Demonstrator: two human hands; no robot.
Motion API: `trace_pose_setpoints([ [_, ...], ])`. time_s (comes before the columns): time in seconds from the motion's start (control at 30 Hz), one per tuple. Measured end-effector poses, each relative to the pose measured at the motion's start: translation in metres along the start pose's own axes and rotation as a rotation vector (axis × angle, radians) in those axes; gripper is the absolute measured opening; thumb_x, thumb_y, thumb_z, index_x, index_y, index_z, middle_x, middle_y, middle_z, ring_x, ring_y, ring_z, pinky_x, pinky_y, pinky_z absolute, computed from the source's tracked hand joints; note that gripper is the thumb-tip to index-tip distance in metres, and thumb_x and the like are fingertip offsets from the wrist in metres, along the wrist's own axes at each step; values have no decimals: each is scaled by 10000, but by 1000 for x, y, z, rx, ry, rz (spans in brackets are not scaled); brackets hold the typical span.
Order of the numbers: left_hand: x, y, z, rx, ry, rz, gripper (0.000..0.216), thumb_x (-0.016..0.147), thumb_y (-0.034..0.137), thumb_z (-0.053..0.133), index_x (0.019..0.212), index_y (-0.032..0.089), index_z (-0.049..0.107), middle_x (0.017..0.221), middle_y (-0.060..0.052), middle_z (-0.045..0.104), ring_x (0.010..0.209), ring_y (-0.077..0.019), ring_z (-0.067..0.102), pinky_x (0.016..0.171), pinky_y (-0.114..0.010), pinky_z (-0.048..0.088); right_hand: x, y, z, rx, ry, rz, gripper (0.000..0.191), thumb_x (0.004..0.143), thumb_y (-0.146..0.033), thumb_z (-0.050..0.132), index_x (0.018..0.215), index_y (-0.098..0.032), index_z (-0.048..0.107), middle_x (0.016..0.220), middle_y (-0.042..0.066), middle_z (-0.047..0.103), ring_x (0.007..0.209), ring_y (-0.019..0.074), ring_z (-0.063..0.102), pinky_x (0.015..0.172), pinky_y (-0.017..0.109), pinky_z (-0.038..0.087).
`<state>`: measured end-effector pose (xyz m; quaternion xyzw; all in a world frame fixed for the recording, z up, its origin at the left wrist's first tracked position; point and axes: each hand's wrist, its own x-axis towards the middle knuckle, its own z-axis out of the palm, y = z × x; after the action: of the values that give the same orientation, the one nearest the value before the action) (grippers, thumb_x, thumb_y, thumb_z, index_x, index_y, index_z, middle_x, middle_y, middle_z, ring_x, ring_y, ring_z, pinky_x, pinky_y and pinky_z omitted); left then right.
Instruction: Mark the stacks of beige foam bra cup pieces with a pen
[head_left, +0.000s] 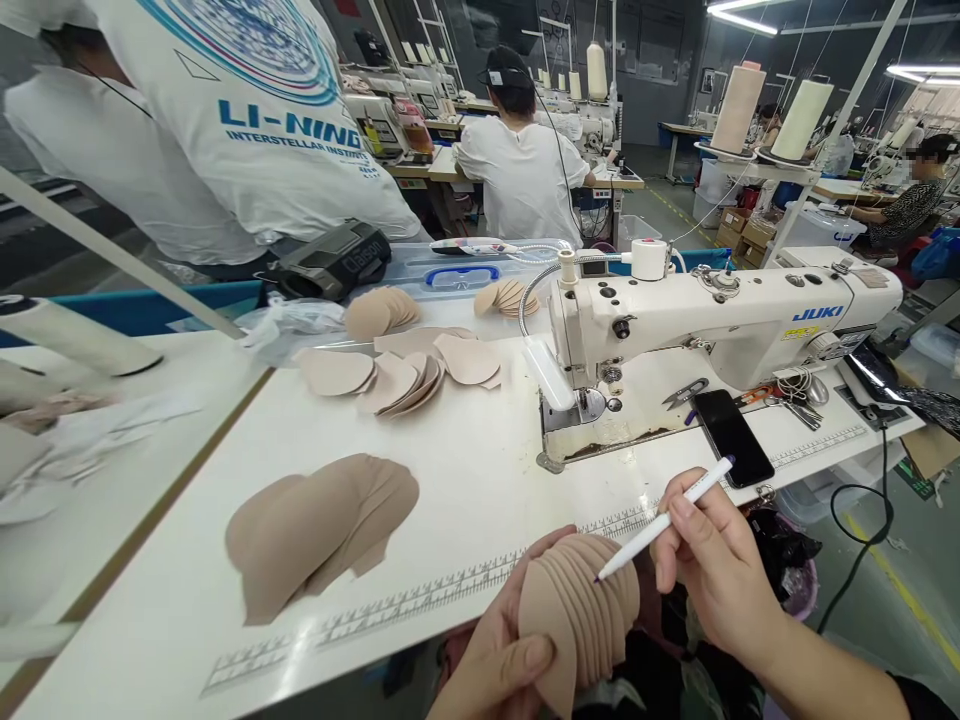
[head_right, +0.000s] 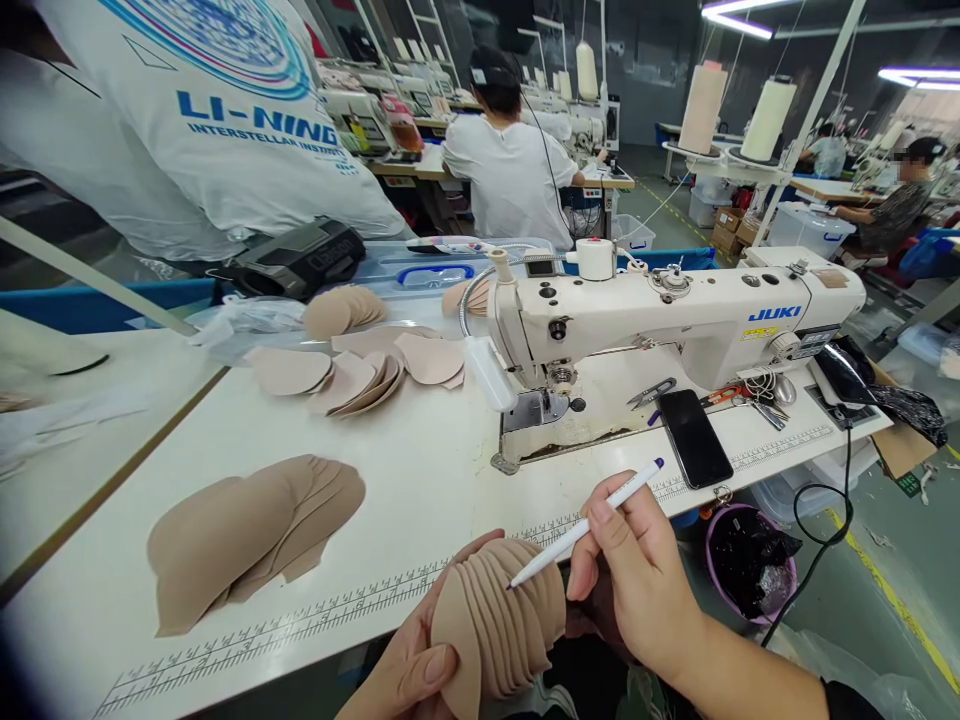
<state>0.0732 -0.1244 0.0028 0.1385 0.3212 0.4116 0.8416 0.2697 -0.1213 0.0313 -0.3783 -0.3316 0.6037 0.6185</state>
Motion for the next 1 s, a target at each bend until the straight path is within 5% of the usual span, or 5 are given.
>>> trace_pose_setpoints([
  [0.3,-1,1,2,-12,-16,0,768,627,281,984,1303,253,620,1227,-132,775,1088,-345,757,940,-426,618,1,-1,2,14,-21,27,325,996,-502,672,882,-214,571,525,-52,644,491,90,546,533,196,415],
  [0.5,2,0,-10,29,-47,-28,774,651,329,974,1331,272,607,1311,-155,734,1175,-440,712,1013,-561,571,-1,0,3,-15,-48,24,303,1019,-490,640,901,-216,586,541,-54,643,477,88,548,526,201,424],
  [0.83,8,-6,-20,32,-131,14,684,689,320,946,1312,299,664,1249,-124,744,1062,-342,741,929,-481,612,-6,5,1,-82,-82,42,278,1051,-473,586,944,-217,577,569,-45,645,519,108,580,543,220,458],
  [1.0,14,-12,-30,22,-173,34,681,728,303,910,1352,307,639,1284,-137,723,1079,-360,729,942,-538,605,-6,6,0,-55,-65,11,252,1057,-454,578,959,-222,569,575,-49,653,494,106,551,532,226,460],
])
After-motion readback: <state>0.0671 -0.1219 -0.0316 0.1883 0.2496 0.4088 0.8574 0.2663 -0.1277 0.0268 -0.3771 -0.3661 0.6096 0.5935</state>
